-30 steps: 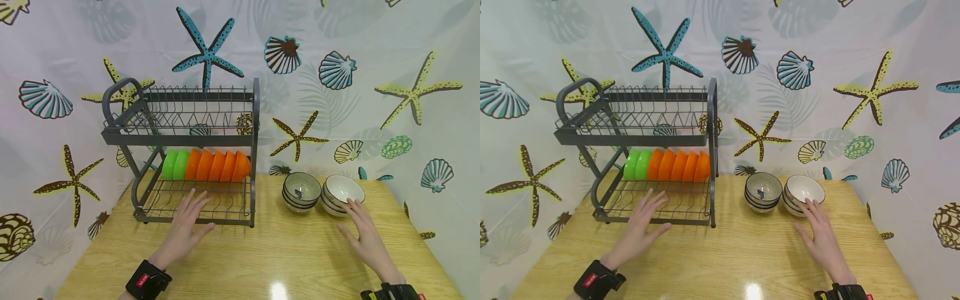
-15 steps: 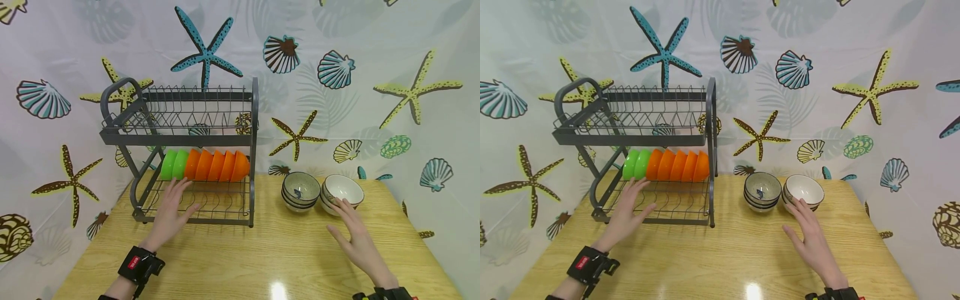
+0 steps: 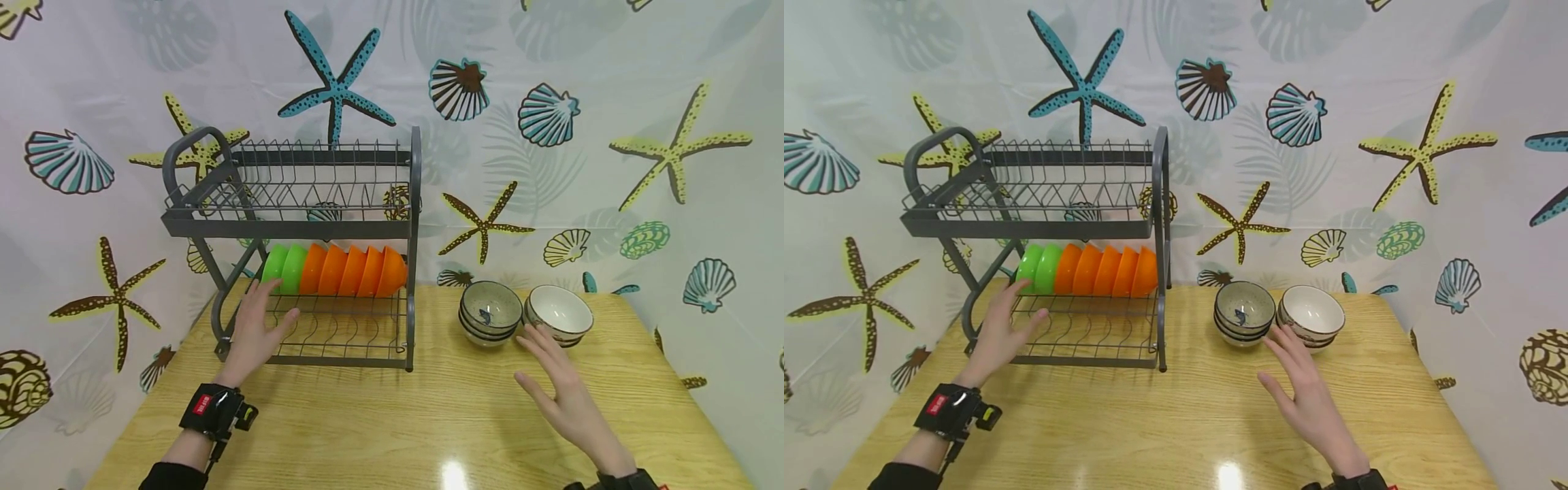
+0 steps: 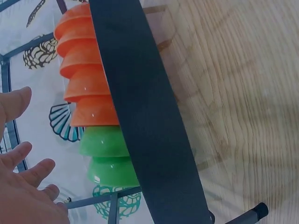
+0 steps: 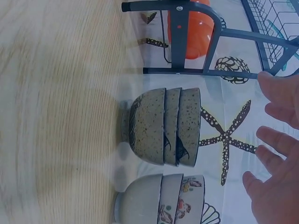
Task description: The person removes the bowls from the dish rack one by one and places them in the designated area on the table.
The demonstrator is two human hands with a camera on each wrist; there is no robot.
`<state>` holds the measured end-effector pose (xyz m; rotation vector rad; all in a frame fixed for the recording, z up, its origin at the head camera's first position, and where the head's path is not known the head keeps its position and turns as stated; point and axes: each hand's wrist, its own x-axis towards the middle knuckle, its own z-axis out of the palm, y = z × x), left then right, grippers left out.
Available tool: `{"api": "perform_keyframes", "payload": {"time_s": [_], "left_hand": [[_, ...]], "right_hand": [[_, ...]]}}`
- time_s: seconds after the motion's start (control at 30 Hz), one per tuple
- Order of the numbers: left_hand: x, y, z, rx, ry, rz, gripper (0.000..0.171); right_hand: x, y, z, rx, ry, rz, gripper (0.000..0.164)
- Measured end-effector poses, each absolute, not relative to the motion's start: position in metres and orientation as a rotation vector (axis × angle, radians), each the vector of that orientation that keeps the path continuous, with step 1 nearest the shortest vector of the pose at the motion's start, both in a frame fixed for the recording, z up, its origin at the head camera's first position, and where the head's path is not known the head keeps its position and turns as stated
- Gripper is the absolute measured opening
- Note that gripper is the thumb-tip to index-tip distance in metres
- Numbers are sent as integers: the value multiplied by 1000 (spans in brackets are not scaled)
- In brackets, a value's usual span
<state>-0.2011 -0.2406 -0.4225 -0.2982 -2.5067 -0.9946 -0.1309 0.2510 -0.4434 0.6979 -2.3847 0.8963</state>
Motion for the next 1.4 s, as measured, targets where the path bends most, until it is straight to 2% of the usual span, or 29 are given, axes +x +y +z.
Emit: {"api": "perform_keyframes", "payload": {"time_s": [0.37,0.7,1.4], "left_hand": [[-217,-255,-412,-185,-2542,-1201,67],[-230,-267,-401,-32,-2615,-1452,81],[-260,-270,-399,149,-2652,-1517,74]], "right_hand": [[-127,237,-440,778,-2342,891,64],[-122,229,-442,825,-2377,898,65],[-118,221,-448,825,-2391,894,64]]}}
